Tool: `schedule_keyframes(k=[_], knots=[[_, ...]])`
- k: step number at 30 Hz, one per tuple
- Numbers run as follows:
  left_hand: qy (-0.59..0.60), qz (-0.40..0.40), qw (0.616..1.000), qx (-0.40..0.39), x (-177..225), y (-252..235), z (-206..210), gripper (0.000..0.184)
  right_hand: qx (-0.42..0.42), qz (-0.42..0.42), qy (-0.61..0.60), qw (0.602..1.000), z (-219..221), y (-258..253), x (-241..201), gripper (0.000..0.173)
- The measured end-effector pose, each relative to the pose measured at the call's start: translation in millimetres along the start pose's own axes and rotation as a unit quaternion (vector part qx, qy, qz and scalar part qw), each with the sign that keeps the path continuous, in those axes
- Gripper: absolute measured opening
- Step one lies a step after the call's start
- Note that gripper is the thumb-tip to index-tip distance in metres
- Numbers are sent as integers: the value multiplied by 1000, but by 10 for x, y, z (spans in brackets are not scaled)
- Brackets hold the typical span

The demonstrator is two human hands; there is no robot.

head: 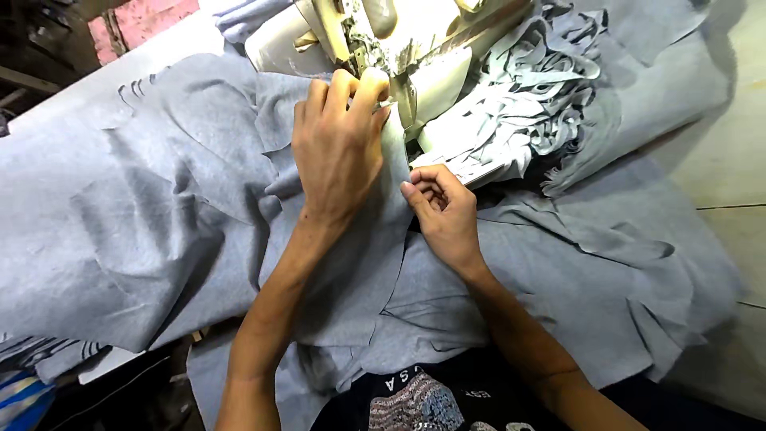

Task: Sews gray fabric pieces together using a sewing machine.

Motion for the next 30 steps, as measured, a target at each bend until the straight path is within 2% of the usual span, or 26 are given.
schedule_keyframes(k=[6, 8, 15, 30], knots=[[43, 36, 996, -68, -41, 133, -158, 28, 22, -63, 54, 996, 10, -54, -1, 19], [54, 45, 995, -66, -62, 173, -168, 30, 13, -75, 48, 996, 44, -95, 6, 22], [68, 43, 993, -81, -82, 342, -251, 40, 13, -48, 12, 999, 67, -116, -71, 15], [-27, 7, 995, -94, 58, 502, -196, 50, -11, -42, -16, 999, 29, -221, -117, 15]])
Point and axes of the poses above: each hand's wrist, its own y-axis away from the middle knuckle, its own z-axis out of the palm, x = y × z, the point moved 2 cm from there along -y, towards the middle knuckle, and after that the axes turned 12 degrees about x, right-handed, at the moved point
